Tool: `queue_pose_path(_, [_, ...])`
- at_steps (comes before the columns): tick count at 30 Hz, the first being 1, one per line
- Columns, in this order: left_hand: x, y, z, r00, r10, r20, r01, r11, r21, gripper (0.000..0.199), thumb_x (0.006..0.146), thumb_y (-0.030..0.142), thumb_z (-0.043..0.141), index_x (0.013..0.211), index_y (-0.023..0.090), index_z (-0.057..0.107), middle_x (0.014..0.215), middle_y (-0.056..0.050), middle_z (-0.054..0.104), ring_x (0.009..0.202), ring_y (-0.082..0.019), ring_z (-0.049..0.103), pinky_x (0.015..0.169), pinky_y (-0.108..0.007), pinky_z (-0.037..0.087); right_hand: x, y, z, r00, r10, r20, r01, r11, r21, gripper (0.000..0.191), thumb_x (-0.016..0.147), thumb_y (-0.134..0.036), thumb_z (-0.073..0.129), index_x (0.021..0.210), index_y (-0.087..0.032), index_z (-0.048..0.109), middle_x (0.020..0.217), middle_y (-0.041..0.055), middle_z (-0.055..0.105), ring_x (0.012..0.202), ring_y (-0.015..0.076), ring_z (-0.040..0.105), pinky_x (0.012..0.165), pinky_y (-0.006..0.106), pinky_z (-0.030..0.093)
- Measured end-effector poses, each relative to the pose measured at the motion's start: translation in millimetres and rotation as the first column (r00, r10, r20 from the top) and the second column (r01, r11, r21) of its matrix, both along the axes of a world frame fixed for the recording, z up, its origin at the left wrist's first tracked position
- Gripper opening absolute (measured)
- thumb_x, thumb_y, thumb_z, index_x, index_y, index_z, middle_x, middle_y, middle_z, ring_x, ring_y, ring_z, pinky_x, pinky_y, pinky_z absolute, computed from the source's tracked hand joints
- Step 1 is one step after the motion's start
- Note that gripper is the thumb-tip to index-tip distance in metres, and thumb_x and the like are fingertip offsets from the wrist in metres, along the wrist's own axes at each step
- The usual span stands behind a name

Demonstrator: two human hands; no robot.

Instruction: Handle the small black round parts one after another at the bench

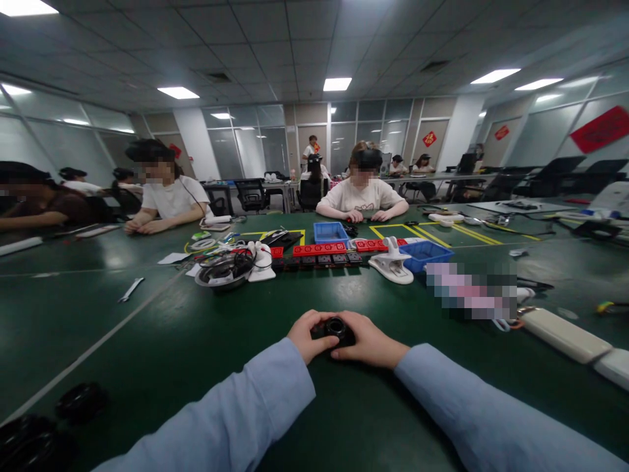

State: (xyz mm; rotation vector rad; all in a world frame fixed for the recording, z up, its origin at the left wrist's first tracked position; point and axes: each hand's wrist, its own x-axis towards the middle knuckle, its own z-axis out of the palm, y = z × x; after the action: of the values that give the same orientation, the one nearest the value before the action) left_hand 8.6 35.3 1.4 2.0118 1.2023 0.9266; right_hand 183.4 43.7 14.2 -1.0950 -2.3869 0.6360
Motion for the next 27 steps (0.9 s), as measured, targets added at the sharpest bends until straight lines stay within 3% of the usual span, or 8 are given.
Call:
queue_pose_path(4, [-4.3, 4.2, -3.3, 0.998, -0.059, 0.024, 0.059, 0.998, -0.017, 0.042, 0.063, 0.022, 0.064, 0.104, 0.020, 0.058, 0.082, -0.002, 0.054, 0.078, -0.016, 0.051, 0.071, -0.026, 0.040, 9.0, 5.2, 4.6, 0.991, 0.123, -0.051, -0.130, 0.976, -0.176, 0.042, 0.061, -0.024, 0.068, 0.101, -0.017, 0.056, 0.093, 0.0032, 0.057, 0.086, 0.0190, 0.052, 0.076, 0.030, 0.039])
queue_pose_path(8, [-4.4, 4.2, -4.4, 0.998, -0.054, 0.041, 0.055, 0.998, -0.031, 0.042, 0.062, 0.021, 0.065, 0.104, 0.018, 0.058, 0.081, -0.002, 0.053, 0.077, -0.015, 0.051, 0.070, -0.026, 0.040, 11.2, 7.1, 5.0, 0.985, 0.142, -0.094, -0.161, 0.959, -0.233, 0.029, 0.063, -0.022, 0.066, 0.090, -0.014, 0.059, 0.086, 0.0015, 0.057, 0.080, 0.0164, 0.052, 0.070, 0.027, 0.039])
queue_pose_path(14, [-0.1, -0.3, -4.2, 0.999, -0.002, 0.047, 0.003, 1.000, -0.031, 0.039, 0.060, 0.019, 0.066, 0.098, 0.015, 0.058, 0.084, -0.003, 0.053, 0.078, -0.017, 0.051, 0.071, -0.028, 0.040, 6.3, 4.6, 1.1, 0.998, 0.042, -0.041, -0.050, 0.979, -0.197, 0.030, 0.058, -0.026, 0.069, 0.082, -0.014, 0.056, 0.076, -0.0004, 0.055, 0.070, 0.0144, 0.050, 0.059, 0.023, 0.036])
queue_pose_path(19, [8.1, -12.1, 2.3, 0.987, 0.155, -0.031, -0.154, 0.987, 0.047, 0.032, 0.054, 0.020, 0.069, 0.082, 0.016, 0.053, 0.080, -0.001, 0.052, 0.077, -0.017, 0.051, 0.070, -0.030, 0.041, -7.4, -3.3, -7.2, 0.976, -0.183, 0.121, 0.179, 0.983, 0.041, 0.035, 0.054, -0.035, 0.069, 0.076, -0.015, 0.051, 0.076, 0.0022, 0.054, 0.069, 0.0163, 0.048, 0.057, 0.024, 0.032])
queue_pose_path(22, [10.9, -16.0, 6.0, 0.977, 0.203, -0.070, -0.197, 0.976, 0.088, 0.032, 0.054, 0.022, 0.070, 0.080, 0.017, 0.052, 0.079, -0.001, 0.051, 0.076, -0.017, 0.050, 0.070, -0.031, 0.041, -13.0, -7.3, -9.7, 0.950, -0.259, 0.172, 0.236, 0.961, 0.144, 0.036, 0.057, -0.040, 0.066, 0.077, -0.015, 0.051, 0.076, 0.0048, 0.054, 0.071, 0.0184, 0.048, 0.060, 0.027, 0.033])
queue_pose_path(24, [10.5, -15.0, 6.1, 0.982, 0.179, -0.056, -0.176, 0.982, 0.064, 0.032, 0.055, 0.022, 0.068, 0.082, 0.016, 0.053, 0.080, -0.001, 0.052, 0.077, -0.017, 0.050, 0.070, -0.031, 0.041, -11.6, -7.4, -8.3, 0.963, -0.218, 0.159, 0.199, 0.971, 0.129, 0.040, 0.058, -0.043, 0.065, 0.082, -0.015, 0.053, 0.080, 0.0060, 0.055, 0.074, 0.0199, 0.049, 0.063, 0.028, 0.034])
queue_pose_path(27, [6.5, -9.5, 3.1, 0.996, 0.090, 0.000, -0.090, 0.996, 0.001, 0.033, 0.058, 0.019, 0.066, 0.089, 0.017, 0.055, 0.085, -0.003, 0.055, 0.081, -0.018, 0.052, 0.070, -0.030, 0.040, -2.6, -3.0, -2.1, 0.994, -0.040, 0.101, 0.038, 0.999, 0.023, 0.049, 0.058, -0.041, 0.068, 0.098, -0.016, 0.053, 0.091, 0.0057, 0.056, 0.084, 0.0212, 0.049, 0.072, 0.031, 0.036])
